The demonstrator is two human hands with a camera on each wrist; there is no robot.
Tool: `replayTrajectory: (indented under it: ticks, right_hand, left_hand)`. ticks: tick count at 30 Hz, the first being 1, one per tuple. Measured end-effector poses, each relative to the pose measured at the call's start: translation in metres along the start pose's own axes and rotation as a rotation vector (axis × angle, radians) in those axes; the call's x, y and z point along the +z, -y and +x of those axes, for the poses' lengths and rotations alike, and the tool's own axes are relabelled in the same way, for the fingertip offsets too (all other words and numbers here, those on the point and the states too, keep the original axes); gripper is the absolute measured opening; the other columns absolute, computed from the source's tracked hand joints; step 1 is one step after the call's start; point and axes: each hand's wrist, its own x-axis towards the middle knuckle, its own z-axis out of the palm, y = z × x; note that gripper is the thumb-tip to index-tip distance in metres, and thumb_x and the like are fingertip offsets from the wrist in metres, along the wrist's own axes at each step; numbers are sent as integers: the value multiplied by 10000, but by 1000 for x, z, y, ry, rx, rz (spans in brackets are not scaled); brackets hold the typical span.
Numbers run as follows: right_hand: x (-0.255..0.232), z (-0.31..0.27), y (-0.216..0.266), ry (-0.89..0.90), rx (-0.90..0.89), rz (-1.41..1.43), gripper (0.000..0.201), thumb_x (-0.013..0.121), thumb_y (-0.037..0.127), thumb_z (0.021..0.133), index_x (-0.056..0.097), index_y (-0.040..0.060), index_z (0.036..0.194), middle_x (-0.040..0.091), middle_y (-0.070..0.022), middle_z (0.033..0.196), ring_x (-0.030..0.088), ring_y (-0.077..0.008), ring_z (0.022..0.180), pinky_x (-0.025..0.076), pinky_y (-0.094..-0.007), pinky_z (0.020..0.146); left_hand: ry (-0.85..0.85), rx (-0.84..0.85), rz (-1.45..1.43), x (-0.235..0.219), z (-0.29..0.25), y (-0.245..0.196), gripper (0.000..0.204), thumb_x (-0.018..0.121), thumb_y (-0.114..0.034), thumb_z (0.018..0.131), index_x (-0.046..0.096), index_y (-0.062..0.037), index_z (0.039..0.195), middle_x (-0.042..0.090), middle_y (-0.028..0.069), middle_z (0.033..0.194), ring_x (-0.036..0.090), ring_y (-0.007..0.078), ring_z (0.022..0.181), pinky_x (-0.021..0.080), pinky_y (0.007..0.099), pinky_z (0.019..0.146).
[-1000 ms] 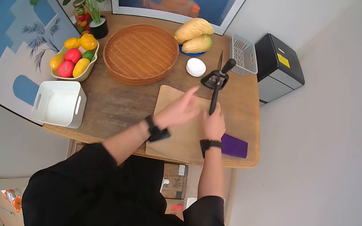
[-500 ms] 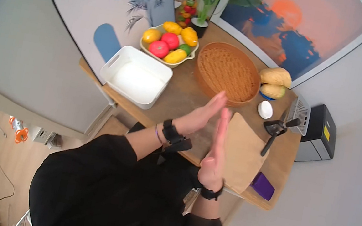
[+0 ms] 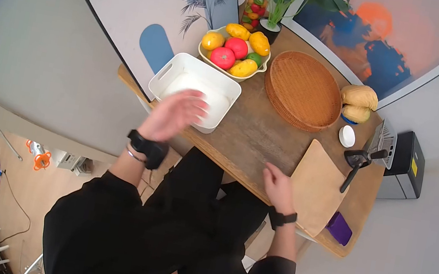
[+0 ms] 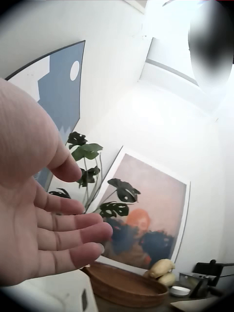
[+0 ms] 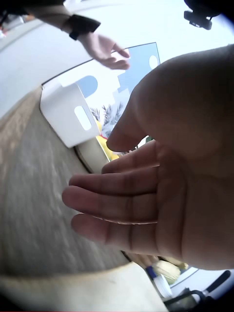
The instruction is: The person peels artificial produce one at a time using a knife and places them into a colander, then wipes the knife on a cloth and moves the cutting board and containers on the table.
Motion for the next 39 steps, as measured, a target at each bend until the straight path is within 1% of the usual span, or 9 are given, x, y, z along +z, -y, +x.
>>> replayTrajectory:
  ticks: [4, 7, 11, 14, 22, 28, 30, 37, 39]
  right_hand:
    - [41, 36, 52, 44, -145, 115, 295, 688, 302, 958, 751, 49, 1098, 730, -211, 860, 722, -367, 792, 566, -409, 718]
    - [59, 66, 107, 45, -139, 57, 429, 652, 440, 960, 720, 70, 1166, 737, -229, 913, 717, -405, 866, 572, -466, 786]
    - [91, 107, 131, 141, -21, -12, 657, 616, 428, 934, 446, 84, 1467, 709, -324, 1026, 676, -509, 983, 544, -543, 892]
    - [120, 125, 107, 97, -42, 265, 677, 589, 314, 905, 379, 59, 1497, 700, -343, 1033, 670, -517, 991, 531, -556, 923]
    - [29, 39, 35, 19, 43, 274, 712, 564, 243, 897, 351, 130, 1567, 714, -304, 993, 681, -505, 943, 545, -551, 879]
    - [-16, -10, -23, -83, 180, 248, 616, 609, 222, 913, 478, 112, 1505, 662, -177, 720, 669, -355, 667, 543, -448, 669]
    - [-25, -15, -30, -141, 227, 230, 580, 615, 188, 923, 510, 103, 1488, 608, -140, 670, 615, -284, 599, 508, -408, 620]
    - [-10, -12, -54, -256, 240, 269, 530, 627, 169, 939, 563, 79, 1457, 535, -77, 647, 538, -182, 584, 469, -356, 596]
    - [1, -12, -60, -319, 263, 407, 520, 629, 151, 962, 559, 58, 1468, 456, 9, 645, 456, -93, 590, 420, -298, 572]
  left_hand:
    - [-743, 222, 597, -84, -2, -25, 382, 570, -314, 1041, 559, -54, 1321, 714, 81, 942, 651, 168, 724, 522, 312, 637]
    - [-816, 157, 1089, -125, -4, -15, 390, 582, -313, 1033, 540, -32, 1301, 684, 65, 817, 627, 155, 642, 502, 305, 580]
    - [-705, 81, 1086, -126, -3, 2, 370, 567, -264, 1035, 506, -7, 1294, 658, 77, 769, 618, 146, 623, 491, 296, 561]
    - [-749, 209, 1038, -139, 1, 17, 323, 564, -123, 1002, 463, 2, 1281, 644, 84, 765, 613, 142, 622, 494, 304, 541]
    - [-407, -1, 1136, -62, -8, 73, 329, 631, -187, 980, 451, -16, 1197, 661, 86, 849, 654, 173, 719, 546, 357, 673]
    - [-223, -14, 1206, -12, 13, 129, 412, 653, -212, 995, 407, -19, 1264, 647, 57, 846, 637, 142, 685, 541, 307, 647]
    - [-187, -137, 1249, 7, 19, 131, 500, 637, -312, 990, 396, -30, 1325, 720, 214, 996, 714, 417, 925, 541, 490, 811]
    - [-120, -147, 1201, 8, 15, 131, 566, 657, -304, 983, 383, -33, 1398, 715, 182, 946, 714, 332, 854, 550, 431, 768]
    - [-89, -86, 1106, -7, 6, 134, 458, 662, -268, 981, 519, -15, 1336, 714, 145, 890, 698, 239, 788, 545, 375, 723]
